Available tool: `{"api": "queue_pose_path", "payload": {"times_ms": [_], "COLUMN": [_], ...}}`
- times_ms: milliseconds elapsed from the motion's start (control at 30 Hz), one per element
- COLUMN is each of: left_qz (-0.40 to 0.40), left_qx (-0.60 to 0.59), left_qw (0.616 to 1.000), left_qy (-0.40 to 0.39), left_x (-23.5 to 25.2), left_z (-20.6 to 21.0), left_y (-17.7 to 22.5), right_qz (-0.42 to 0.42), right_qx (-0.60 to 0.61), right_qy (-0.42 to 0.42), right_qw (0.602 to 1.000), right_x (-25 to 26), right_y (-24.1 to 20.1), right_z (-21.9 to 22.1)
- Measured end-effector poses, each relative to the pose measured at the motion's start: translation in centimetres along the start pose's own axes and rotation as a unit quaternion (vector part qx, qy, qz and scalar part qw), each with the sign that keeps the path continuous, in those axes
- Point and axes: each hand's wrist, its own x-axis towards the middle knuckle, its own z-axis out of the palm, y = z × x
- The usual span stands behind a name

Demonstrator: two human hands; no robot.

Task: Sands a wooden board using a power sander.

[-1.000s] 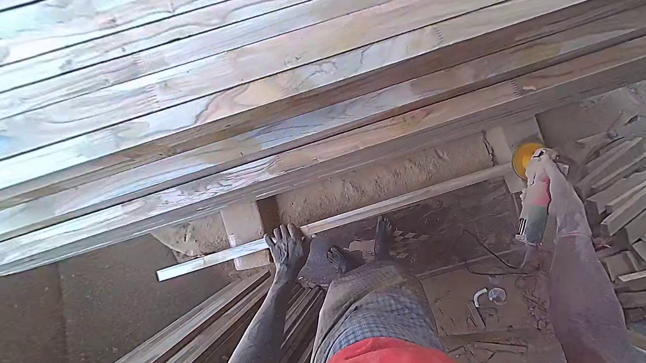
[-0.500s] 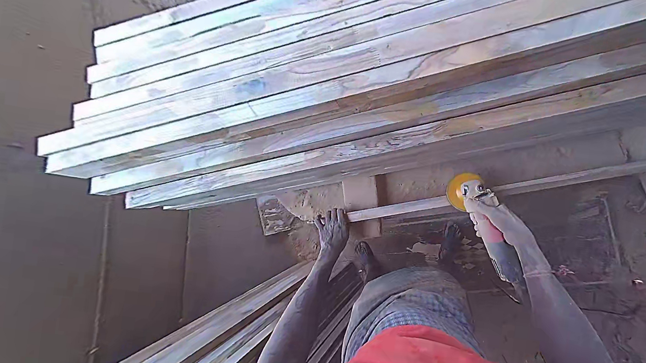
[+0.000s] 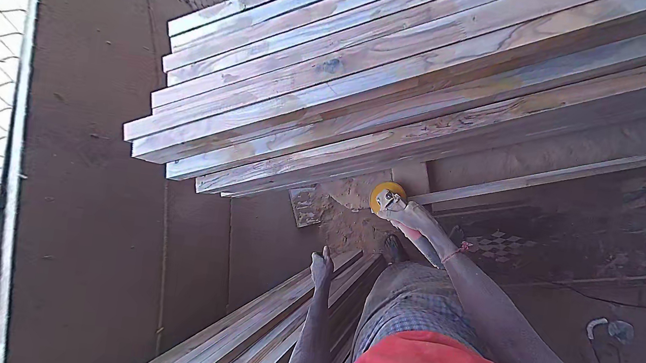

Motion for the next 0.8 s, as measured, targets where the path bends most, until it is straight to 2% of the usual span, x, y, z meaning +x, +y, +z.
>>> {"api": "queue_pose_path", "payload": {"times_ms": [100, 167, 367, 500, 633, 800], "left_qz": [-0.010, -0.007, 0.079, 0.132, 0.134, 0.106], "left_qx": [-0.139, -0.236, -0.379, -0.354, -0.324, -0.341], "left_qw": [0.989, 0.966, 0.907, 0.908, 0.926, 0.930], "left_qy": [-0.047, -0.104, -0.169, -0.180, -0.139, -0.088], "left_x": [-0.3, -0.7, 0.4, 0.7, 0.0, -0.6], "left_z": [2.0, 2.4, 3.8, 6.0, 6.2, 7.0], "left_y": [2.4, 5.6, 14.2, 15.8, 15.6, 16.7], "right_qz": [0.000, 0.014, 0.055, 0.062, 0.099, 0.113], "right_qx": [0.002, 0.016, 0.185, 0.307, 0.355, 0.443], "right_qy": [0.009, 0.025, 0.091, 0.152, 0.241, 0.344], "right_qw": [1.000, 0.999, 0.977, 0.937, 0.898, 0.820], "right_x": [-0.3, -0.2, -1.5, -4.4, -7.4, -9.4], "right_y": [-1.7, -0.8, 8.0, 14.7, 20.6, 30.3], "right_z": [1.1, 0.7, -4.9, -11.4, -19.1, -30.9]}}
